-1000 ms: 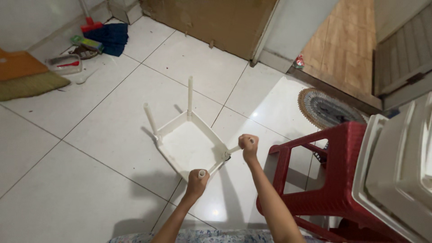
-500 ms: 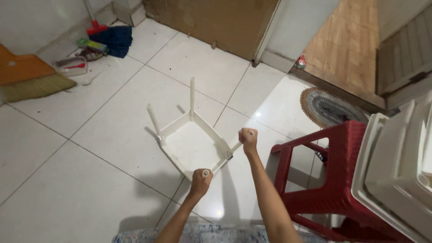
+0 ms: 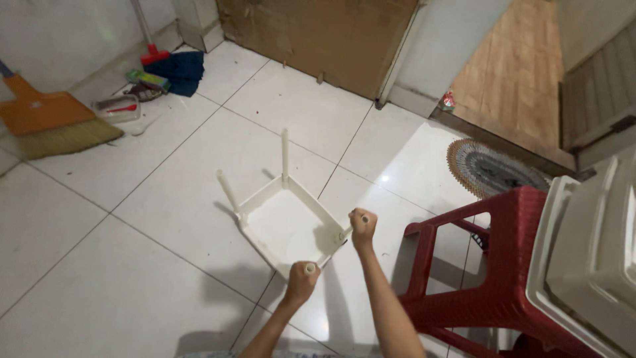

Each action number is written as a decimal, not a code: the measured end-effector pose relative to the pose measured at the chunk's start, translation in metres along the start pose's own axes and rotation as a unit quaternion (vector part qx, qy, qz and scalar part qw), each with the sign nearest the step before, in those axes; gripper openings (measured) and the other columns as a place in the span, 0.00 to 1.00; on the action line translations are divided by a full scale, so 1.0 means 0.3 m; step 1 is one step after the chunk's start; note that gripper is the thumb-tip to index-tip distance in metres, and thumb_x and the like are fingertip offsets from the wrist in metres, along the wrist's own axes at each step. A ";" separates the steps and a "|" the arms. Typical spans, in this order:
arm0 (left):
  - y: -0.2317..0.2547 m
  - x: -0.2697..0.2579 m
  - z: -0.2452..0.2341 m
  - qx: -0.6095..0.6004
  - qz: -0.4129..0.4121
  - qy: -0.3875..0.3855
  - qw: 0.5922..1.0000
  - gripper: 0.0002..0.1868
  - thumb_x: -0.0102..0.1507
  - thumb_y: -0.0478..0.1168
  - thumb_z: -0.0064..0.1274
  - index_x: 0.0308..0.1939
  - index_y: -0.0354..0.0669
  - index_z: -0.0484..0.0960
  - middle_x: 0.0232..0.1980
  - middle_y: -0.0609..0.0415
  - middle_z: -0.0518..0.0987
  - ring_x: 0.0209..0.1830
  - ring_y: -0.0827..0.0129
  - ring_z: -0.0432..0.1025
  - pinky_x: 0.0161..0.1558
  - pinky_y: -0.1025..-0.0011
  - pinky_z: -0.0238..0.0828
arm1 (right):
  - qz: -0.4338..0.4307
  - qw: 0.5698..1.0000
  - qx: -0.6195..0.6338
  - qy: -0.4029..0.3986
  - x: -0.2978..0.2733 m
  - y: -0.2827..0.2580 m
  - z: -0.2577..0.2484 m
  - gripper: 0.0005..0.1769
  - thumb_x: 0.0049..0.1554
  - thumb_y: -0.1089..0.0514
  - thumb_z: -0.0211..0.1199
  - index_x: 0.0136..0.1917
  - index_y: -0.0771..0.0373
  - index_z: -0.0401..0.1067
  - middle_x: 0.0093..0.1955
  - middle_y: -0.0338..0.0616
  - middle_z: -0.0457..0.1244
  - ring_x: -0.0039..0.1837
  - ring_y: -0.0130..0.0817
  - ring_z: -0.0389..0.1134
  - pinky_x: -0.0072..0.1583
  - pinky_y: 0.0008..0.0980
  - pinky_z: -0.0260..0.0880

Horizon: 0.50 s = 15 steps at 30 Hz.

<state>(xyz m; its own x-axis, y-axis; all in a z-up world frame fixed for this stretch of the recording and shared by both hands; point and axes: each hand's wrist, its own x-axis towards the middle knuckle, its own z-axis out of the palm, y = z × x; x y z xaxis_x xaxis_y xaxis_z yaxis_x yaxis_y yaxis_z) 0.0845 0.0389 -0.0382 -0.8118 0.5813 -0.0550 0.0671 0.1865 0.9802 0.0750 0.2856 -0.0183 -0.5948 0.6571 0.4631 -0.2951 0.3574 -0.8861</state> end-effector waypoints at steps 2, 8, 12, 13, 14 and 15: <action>0.002 0.000 0.019 0.017 0.046 0.013 0.999 0.19 0.58 0.35 0.49 0.15 0.37 0.60 0.15 0.55 0.55 0.17 0.73 0.51 0.21 0.63 0.48 | 0.011 1.000 0.013 -0.016 0.005 -0.012 0.000 0.25 0.60 0.55 0.54 0.24 0.61 0.52 0.23 0.32 0.48 0.30 0.21 0.48 0.36 0.28 0.52; -0.024 0.008 0.026 -0.011 0.027 0.015 0.999 0.19 0.58 0.35 0.48 0.14 0.37 0.61 0.14 0.56 0.58 0.16 0.74 0.54 0.21 0.62 0.49 | 0.049 0.998 0.039 -0.027 0.055 0.029 0.021 0.25 0.60 0.54 0.54 0.24 0.62 0.54 0.24 0.33 0.51 0.30 0.22 0.48 0.35 0.28 0.49; -0.076 0.012 0.053 0.006 0.034 0.035 0.999 0.18 0.58 0.36 0.49 0.13 0.37 0.65 0.12 0.54 0.62 0.14 0.70 0.57 0.20 0.60 0.51 | 0.093 0.995 0.025 -0.001 0.006 0.105 0.008 0.28 0.64 0.51 0.57 0.28 0.62 0.51 0.26 0.34 0.47 0.32 0.25 0.45 0.35 0.32 0.45; -0.083 0.025 0.075 0.015 0.039 0.047 0.998 0.18 0.57 0.36 0.50 0.12 0.37 0.67 0.12 0.53 0.64 0.13 0.69 0.58 0.20 0.60 0.51 | 0.136 0.991 -0.011 0.016 0.004 0.121 0.004 0.27 0.64 0.49 0.57 0.28 0.61 0.55 0.26 0.34 0.50 0.32 0.25 0.49 0.36 0.32 0.50; -0.094 0.023 0.102 0.125 0.191 0.116 0.967 0.17 0.60 0.37 0.50 0.16 0.39 0.70 0.17 0.51 0.67 0.19 0.65 0.61 0.25 0.60 0.55 | 0.183 0.982 -0.048 0.030 -0.029 0.134 -0.002 0.26 0.63 0.46 0.57 0.29 0.61 0.59 0.25 0.34 0.53 0.31 0.26 0.53 0.36 0.33 0.55; -0.102 0.024 0.134 0.231 0.334 0.181 0.896 0.16 0.64 0.38 0.50 0.20 0.41 0.72 0.21 0.49 0.71 0.24 0.61 0.65 0.30 0.60 0.59 | 0.229 0.969 -0.085 0.045 -0.074 0.143 -0.008 0.26 0.63 0.44 0.57 0.29 0.61 0.63 0.25 0.34 0.56 0.31 0.26 0.57 0.37 0.33 0.60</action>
<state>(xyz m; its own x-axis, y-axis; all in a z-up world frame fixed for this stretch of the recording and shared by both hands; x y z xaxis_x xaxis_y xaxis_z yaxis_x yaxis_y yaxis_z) 0.0998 0.0691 -0.0763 -0.6304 0.4063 0.6614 0.7729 0.2488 0.5838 0.0773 0.2880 -0.0666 -0.5649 0.8247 0.0283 0.1164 0.1136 -0.9867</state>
